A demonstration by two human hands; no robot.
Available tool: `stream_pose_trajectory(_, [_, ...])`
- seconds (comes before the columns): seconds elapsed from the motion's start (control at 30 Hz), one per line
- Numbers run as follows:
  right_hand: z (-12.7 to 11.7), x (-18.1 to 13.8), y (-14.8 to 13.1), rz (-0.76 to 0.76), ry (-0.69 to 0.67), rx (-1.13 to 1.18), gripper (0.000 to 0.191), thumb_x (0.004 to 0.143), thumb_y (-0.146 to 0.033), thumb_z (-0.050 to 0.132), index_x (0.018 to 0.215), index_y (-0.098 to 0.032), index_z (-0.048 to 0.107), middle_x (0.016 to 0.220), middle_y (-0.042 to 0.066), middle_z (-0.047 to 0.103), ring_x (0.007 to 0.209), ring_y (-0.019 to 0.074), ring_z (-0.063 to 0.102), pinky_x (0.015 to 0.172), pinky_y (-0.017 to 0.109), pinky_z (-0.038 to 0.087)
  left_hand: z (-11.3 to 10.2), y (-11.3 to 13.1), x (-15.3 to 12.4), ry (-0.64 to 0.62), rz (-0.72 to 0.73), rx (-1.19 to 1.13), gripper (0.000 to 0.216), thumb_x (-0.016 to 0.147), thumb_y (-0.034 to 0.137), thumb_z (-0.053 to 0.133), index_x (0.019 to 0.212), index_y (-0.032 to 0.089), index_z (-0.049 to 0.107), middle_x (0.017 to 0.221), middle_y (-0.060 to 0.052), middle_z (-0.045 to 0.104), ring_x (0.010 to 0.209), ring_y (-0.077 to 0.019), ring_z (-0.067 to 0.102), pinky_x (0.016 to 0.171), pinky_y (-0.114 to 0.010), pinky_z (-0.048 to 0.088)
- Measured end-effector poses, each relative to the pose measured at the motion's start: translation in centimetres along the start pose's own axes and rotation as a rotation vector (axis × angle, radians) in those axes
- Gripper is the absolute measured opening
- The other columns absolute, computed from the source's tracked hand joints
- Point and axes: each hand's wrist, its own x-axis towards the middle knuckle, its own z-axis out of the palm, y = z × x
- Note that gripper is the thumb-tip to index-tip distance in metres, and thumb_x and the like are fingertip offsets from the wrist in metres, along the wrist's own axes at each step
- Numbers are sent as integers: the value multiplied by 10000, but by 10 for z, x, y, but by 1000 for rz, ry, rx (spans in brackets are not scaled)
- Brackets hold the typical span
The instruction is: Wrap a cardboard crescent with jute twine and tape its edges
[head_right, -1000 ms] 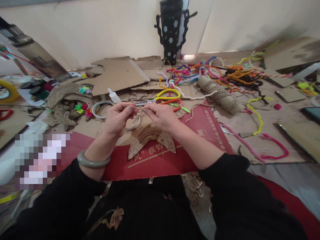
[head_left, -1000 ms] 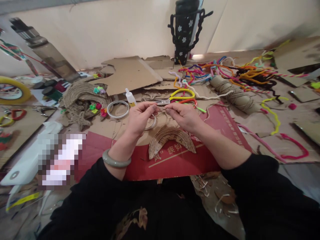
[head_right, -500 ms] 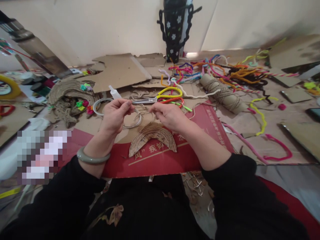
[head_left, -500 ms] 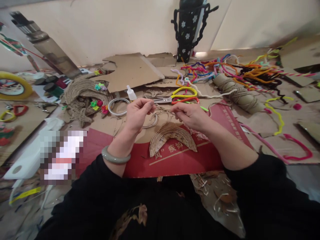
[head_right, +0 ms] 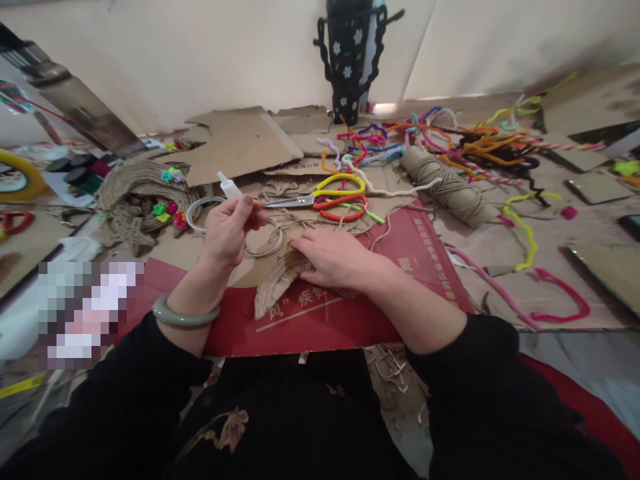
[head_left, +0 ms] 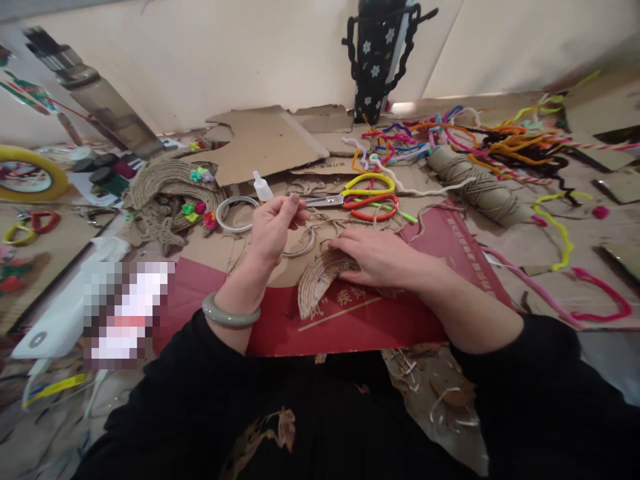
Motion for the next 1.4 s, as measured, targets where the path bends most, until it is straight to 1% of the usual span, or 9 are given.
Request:
stream_pose_trajectory(0.17, [-4, -1, 26, 276, 475, 121, 506, 811, -357, 651, 1258, -134, 571, 1232, 159, 631, 1117, 298, 602, 897, 423, 506, -3, -4, 4, 68, -36, -83, 190, 754, 366, 741, 812, 194, 686, 717, -11, 700, 590, -85, 621, 474, -173, 422])
stream_pose_trajectory(0.23, [-2, 1, 36, 371, 618, 150, 505, 788, -364, 658, 1239, -149, 580, 1197, 150, 641, 1087, 297, 608, 901, 447, 504, 0, -2, 2, 0, -85, -78, 240, 689, 247, 770, 910, 201, 687, 788, -16, 714, 617, -98, 643, 477, -176, 433])
stream_pose_trajectory(0.3, [0, 2, 40, 413, 669, 167, 490, 775, -370, 655, 1217, -170, 589, 1168, 140, 647, 1054, 297, 617, 888, 465, 508, 4, 2, -3, -134, -123, -67, 450, 636, 188, 788, 1065, 230, 662, 873, -31, 728, 659, -127, 671, 507, -199, 469])
stream_pose_trajectory(0.37, [2, 4, 40, 428, 656, 175, 482, 772, -367, 649, 1210, -172, 592, 1168, 141, 646, 1037, 300, 622, 882, 477, 509, 7, 6, -8, -219, -99, -79, 657, 609, 195, 818, 1220, 284, 595, 903, -31, 727, 706, -149, 688, 564, -225, 510])
stream_pose_trajectory(0.47, [3, 6, 36, 437, 632, 172, 501, 765, -352, 659, 1220, -153, 592, 1178, 152, 644, 1053, 306, 622, 910, 482, 502, 10, 10, -13, -225, -21, -82, 770, 576, 247, 865, 1279, 309, 555, 883, -22, 715, 754, -165, 698, 648, -249, 542])
stream_pose_trajectory(0.7, [6, 8, 34, 401, 601, 167, 503, 764, -352, 657, 1218, -146, 592, 1188, 161, 637, 1038, 310, 622, 856, 472, 526, 7, 7, -12, -158, 72, 56, 489, 619, 292, 837, 1071, 230, 662, 1021, -53, 708, 752, -148, 697, 692, -259, 568])
stream_pose_trajectory(0.93, [5, 7, 33, 400, 622, 51, 518, 777, -352, 667, 1242, -141, 579, 1219, 171, 634, 1122, 335, 594, 902, 478, 507, 9, 7, -12, -159, -68, -13, 387, 707, 270, 764, 1065, 185, 642, 705, -9, 671, 643, -152, 712, 573, -218, 565])
stream_pose_trajectory(1.13, [6, 7, 32, 398, 620, 9, 504, 784, -353, 657, 1240, -157, 571, 1221, 167, 631, 1106, 332, 595, 877, 465, 513, 10, 7, -11, -146, -108, -19, 409, 687, 190, 733, 1084, 161, 639, 684, 0, 671, 685, -156, 728, 607, -205, 578])
stream_pose_trajectory(1.4, [5, 6, 33, 396, 635, 23, 503, 781, -350, 672, 1234, -152, 581, 1208, 162, 643, 1122, 330, 598, 902, 470, 515, 7, 7, -11, -160, -126, -39, 500, 680, 242, 762, 1153, 169, 616, 680, -8, 681, 702, -175, 732, 598, -215, 573])
